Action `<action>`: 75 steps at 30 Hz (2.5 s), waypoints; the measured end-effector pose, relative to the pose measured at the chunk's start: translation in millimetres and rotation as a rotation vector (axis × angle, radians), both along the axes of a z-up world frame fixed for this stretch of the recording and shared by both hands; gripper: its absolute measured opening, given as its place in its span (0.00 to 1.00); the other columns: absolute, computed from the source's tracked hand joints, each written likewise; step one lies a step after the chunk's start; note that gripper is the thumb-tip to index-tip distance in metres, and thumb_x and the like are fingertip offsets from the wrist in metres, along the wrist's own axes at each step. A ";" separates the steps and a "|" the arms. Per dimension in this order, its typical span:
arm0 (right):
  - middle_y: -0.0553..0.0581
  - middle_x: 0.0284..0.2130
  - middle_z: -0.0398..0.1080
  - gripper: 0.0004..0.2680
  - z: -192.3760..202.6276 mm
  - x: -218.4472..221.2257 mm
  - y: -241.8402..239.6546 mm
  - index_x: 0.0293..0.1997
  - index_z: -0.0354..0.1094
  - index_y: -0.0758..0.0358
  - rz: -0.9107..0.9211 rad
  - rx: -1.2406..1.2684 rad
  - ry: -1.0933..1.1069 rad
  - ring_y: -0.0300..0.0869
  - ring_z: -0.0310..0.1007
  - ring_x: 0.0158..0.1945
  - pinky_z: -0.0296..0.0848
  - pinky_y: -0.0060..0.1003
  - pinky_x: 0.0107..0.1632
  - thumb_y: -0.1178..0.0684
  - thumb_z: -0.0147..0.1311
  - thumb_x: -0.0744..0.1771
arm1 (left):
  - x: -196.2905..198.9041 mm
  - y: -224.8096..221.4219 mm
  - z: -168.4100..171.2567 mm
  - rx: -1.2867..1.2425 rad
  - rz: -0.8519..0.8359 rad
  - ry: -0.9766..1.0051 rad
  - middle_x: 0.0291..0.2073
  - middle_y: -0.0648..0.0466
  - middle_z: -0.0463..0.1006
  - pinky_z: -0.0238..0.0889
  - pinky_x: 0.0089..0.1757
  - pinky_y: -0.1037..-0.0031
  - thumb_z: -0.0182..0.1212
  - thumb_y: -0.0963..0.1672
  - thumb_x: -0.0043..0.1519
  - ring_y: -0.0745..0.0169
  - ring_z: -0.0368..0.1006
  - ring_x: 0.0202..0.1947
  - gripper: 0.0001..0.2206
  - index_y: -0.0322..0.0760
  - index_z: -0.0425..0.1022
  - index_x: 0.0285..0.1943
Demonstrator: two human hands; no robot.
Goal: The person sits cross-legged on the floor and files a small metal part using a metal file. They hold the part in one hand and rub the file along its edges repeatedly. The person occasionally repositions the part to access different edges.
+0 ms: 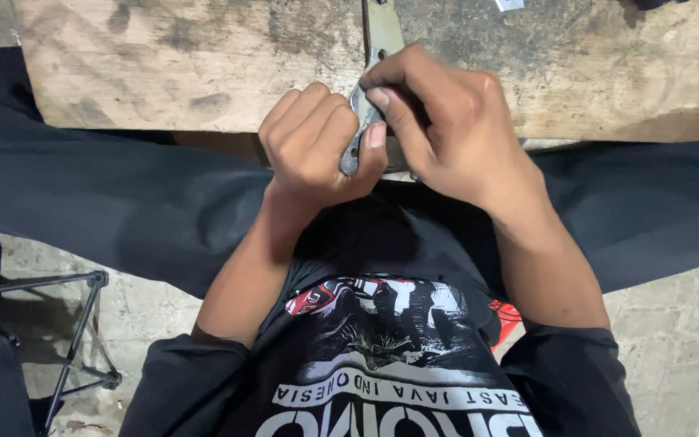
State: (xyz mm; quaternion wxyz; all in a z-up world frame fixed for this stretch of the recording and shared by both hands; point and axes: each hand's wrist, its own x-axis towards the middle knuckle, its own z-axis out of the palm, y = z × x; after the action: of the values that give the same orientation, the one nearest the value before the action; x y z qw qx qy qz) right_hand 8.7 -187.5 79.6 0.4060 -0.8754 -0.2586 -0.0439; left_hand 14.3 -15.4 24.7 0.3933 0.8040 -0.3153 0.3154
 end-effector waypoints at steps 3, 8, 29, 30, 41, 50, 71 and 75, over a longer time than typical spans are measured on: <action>0.56 0.23 0.66 0.03 0.8 -0.4 0.0 0.47 0.71 0.74 -0.009 -0.001 0.007 0.40 0.58 0.21 0.57 0.36 0.28 0.70 0.57 0.70 | -1.0 -0.6 0.9 0.002 -0.002 0.004 0.19 0.51 0.64 0.52 0.28 0.67 0.62 0.38 0.54 0.55 0.54 0.20 0.09 0.34 0.66 0.23; 0.57 0.25 0.69 0.03 1.2 -0.6 1.0 0.47 0.72 0.74 0.004 0.017 0.013 0.39 0.57 0.21 0.57 0.35 0.28 0.70 0.57 0.70 | -0.1 -1.6 -0.3 -0.001 0.019 -0.012 0.18 0.51 0.64 0.51 0.28 0.67 0.60 0.39 0.55 0.56 0.53 0.19 0.09 0.34 0.66 0.23; 0.56 0.24 0.66 0.04 -0.4 -1.8 0.9 0.48 0.71 0.74 -0.010 0.000 0.012 0.40 0.58 0.22 0.58 0.36 0.29 0.70 0.56 0.71 | -0.6 -1.7 0.3 -0.003 0.008 -0.001 0.18 0.51 0.64 0.51 0.28 0.68 0.61 0.39 0.56 0.56 0.53 0.19 0.10 0.35 0.67 0.23; 0.57 0.24 0.66 0.04 -0.3 -1.7 0.8 0.48 0.71 0.74 -0.009 -0.003 0.005 0.41 0.58 0.22 0.58 0.36 0.29 0.71 0.57 0.71 | -0.7 -1.5 0.4 -0.002 0.007 0.000 0.18 0.51 0.64 0.51 0.28 0.68 0.61 0.39 0.56 0.56 0.53 0.20 0.10 0.35 0.66 0.23; 0.61 0.30 0.71 0.03 -8.2 -5.1 -5.7 0.51 0.72 0.77 0.025 -0.022 0.001 0.45 0.62 0.25 0.61 0.40 0.32 0.71 0.57 0.72 | -3.0 -0.2 -1.9 0.039 -0.001 0.026 0.21 0.50 0.67 0.53 0.28 0.65 0.61 0.39 0.57 0.53 0.56 0.20 0.08 0.33 0.69 0.25; 0.65 0.38 0.75 0.04 -6.6 -3.7 -6.9 0.52 0.74 0.81 0.048 0.003 -0.030 0.48 0.65 0.31 0.64 0.40 0.37 0.72 0.58 0.72 | -2.1 -2.2 -2.4 0.044 0.026 0.027 0.21 0.48 0.68 0.54 0.30 0.65 0.60 0.41 0.56 0.52 0.56 0.22 0.08 0.31 0.70 0.26; 0.62 0.35 0.76 0.05 -4.4 -2.9 -2.9 0.52 0.70 0.78 -0.032 -0.037 -0.039 0.44 0.67 0.25 0.63 0.38 0.31 0.72 0.57 0.72 | 0.2 -2.1 -5.3 0.003 0.016 -0.009 0.19 0.51 0.64 0.51 0.28 0.67 0.60 0.40 0.55 0.56 0.53 0.20 0.10 0.35 0.65 0.22; 0.57 0.26 0.69 0.04 -1.9 -3.9 -0.2 0.50 0.71 0.75 -0.028 -0.043 -0.026 0.42 0.61 0.22 0.59 0.37 0.29 0.71 0.59 0.72 | 0.9 -2.6 -3.6 0.005 0.016 -0.017 0.18 0.51 0.64 0.51 0.28 0.67 0.60 0.39 0.56 0.56 0.53 0.19 0.09 0.35 0.66 0.23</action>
State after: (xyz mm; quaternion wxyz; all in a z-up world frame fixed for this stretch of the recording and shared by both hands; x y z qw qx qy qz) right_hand 4.8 -187.7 77.7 0.3829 -0.8868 -0.2527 -0.0553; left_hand 15.1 -18.1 21.1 0.3860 0.8050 -0.3127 0.3244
